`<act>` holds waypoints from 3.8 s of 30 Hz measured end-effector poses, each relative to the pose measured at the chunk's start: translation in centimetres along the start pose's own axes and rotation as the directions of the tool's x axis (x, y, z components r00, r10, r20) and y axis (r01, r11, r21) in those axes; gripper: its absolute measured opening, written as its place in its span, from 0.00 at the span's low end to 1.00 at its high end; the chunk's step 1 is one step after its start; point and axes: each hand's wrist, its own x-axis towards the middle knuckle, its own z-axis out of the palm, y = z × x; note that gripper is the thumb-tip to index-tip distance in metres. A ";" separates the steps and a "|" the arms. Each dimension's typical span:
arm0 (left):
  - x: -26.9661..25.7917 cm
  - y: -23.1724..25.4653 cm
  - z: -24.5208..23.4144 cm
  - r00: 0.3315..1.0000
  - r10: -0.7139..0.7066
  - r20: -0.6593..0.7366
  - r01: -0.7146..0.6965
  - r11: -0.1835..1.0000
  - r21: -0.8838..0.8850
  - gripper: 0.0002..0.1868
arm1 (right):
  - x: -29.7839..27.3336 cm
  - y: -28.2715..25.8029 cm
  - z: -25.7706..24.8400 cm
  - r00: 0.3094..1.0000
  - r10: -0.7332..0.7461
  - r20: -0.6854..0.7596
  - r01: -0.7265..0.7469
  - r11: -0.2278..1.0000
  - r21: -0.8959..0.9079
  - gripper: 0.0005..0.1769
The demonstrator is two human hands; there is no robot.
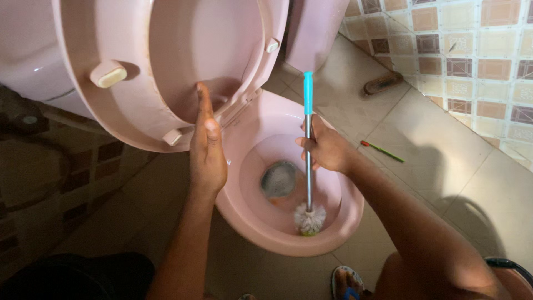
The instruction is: The person cleans the toilet by scrubbing inside the toilet bowl and around the underside of the toilet seat with a toilet brush.
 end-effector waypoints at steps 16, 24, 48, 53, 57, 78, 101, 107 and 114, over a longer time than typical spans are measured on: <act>0.0 0.6 0.0 1.000 0.014 0.008 -0.013 0.999 -0.034 0.43 | 1.1 2.5 1.4 0.949 -0.309 -0.060 0.304 0.949 -0.088 0.15; 0.1 0.6 -0.1 1.000 -0.005 0.009 0.005 1.000 -0.017 0.45 | 1.5 3.2 1.8 0.847 -0.532 0.007 0.530 0.842 -0.098 0.07; 0.0 0.6 0.0 1.000 0.029 0.007 -0.029 0.999 -0.029 0.42 | -3.2 -0.3 2.0 0.963 -0.270 0.006 0.250 0.882 -0.400 0.21; 0.1 0.5 0.0 1.000 0.023 0.000 -0.023 1.000 -0.016 0.43 | -4.8 -1.5 2.9 0.907 -0.390 0.160 0.421 0.827 -0.373 0.18; 0.1 0.8 0.2 1.000 0.011 -0.010 -0.011 1.000 -0.010 0.43 | -5.2 -2.3 2.8 0.973 -0.133 0.187 0.211 0.843 -0.496 0.40; 0.1 0.7 0.3 0.998 0.049 -0.030 -0.050 0.998 -0.030 0.40 | -8.3 -1.5 4.6 0.801 -0.287 0.525 0.587 0.545 -0.598 0.21; 0.0 0.5 -0.3 0.999 0.039 -0.015 -0.039 0.998 -0.048 0.34 | -5.7 0.0 2.4 0.843 -0.499 0.202 0.529 0.838 -0.136 0.14; 0.0 0.2 0.0 0.998 0.055 -0.021 -0.056 0.998 -0.030 0.35 | -2.4 0.4 0.1 0.880 -0.404 -0.249 0.377 0.914 -0.149 0.15; 0.0 0.6 0.2 0.999 0.039 -0.031 -0.039 0.999 0.001 0.37 | -3.4 2.4 -1.0 0.953 -0.297 -0.057 0.290 0.951 -0.111 0.14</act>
